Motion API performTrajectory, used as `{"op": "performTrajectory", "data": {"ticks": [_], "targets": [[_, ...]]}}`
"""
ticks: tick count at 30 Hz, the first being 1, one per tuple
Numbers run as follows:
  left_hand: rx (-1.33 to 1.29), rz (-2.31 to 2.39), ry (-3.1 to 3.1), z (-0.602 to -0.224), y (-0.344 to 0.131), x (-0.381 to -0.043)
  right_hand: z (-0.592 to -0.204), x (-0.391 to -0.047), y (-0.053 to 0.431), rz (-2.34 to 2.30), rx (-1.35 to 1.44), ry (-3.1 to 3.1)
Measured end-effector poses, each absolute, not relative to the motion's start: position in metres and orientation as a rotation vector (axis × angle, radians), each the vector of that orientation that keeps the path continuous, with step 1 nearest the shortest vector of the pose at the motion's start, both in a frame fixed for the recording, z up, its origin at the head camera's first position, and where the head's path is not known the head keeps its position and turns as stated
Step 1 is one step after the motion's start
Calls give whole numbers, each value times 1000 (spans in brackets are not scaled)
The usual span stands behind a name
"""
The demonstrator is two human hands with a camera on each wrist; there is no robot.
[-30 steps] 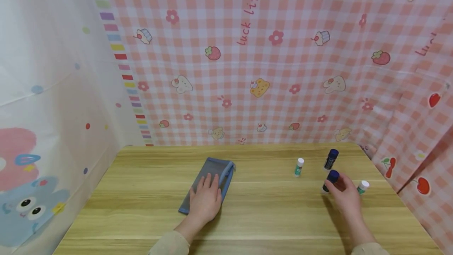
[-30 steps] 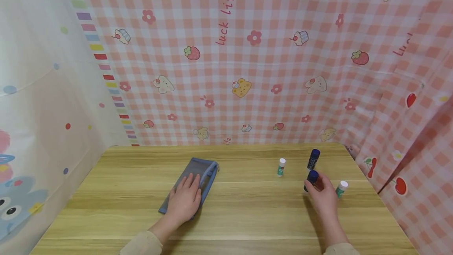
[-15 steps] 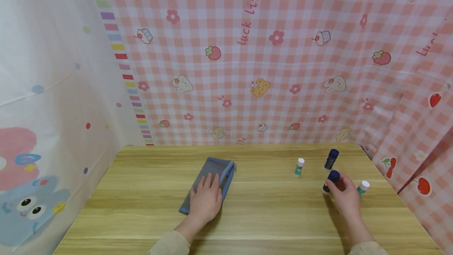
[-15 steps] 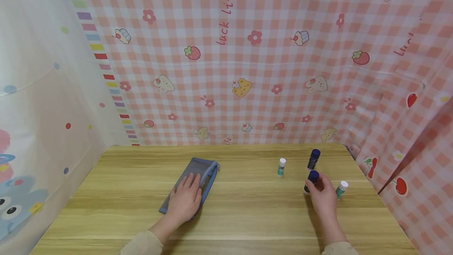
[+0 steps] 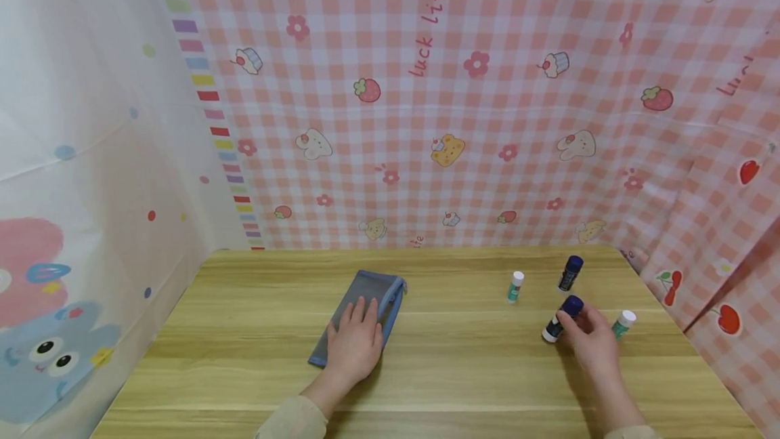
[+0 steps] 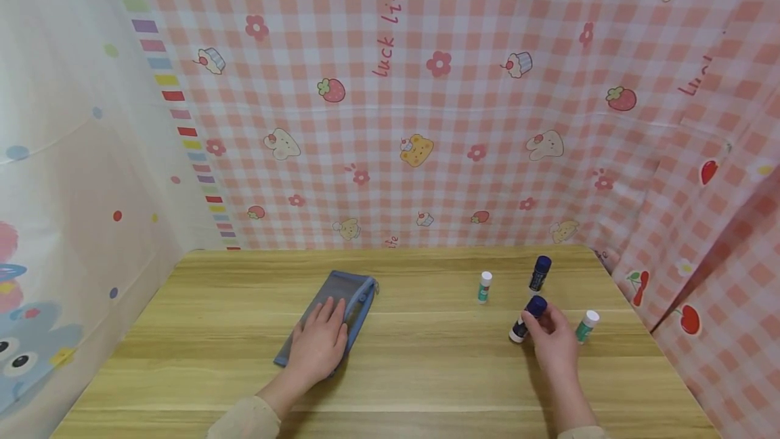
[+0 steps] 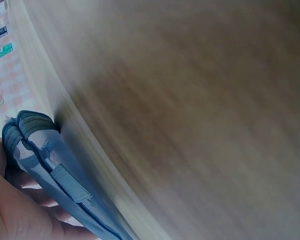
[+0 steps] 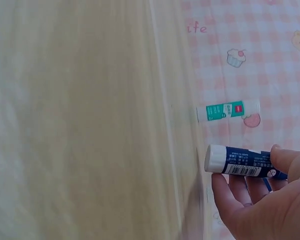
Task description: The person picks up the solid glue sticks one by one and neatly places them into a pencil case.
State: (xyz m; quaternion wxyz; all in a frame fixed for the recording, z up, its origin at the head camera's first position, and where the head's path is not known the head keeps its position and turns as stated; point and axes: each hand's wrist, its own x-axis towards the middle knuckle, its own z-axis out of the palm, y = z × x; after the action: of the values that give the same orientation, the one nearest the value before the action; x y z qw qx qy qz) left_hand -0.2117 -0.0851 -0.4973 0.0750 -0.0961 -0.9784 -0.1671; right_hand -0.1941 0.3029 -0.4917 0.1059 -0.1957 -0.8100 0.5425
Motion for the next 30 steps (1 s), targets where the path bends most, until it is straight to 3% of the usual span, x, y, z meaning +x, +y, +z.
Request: {"op": "performTrajectory", "data": {"ticks": [30], "targets": [[-287, -506, -2934, -496, -84, -212, -485, -193, 234, 2076, -355, -2267]]}}
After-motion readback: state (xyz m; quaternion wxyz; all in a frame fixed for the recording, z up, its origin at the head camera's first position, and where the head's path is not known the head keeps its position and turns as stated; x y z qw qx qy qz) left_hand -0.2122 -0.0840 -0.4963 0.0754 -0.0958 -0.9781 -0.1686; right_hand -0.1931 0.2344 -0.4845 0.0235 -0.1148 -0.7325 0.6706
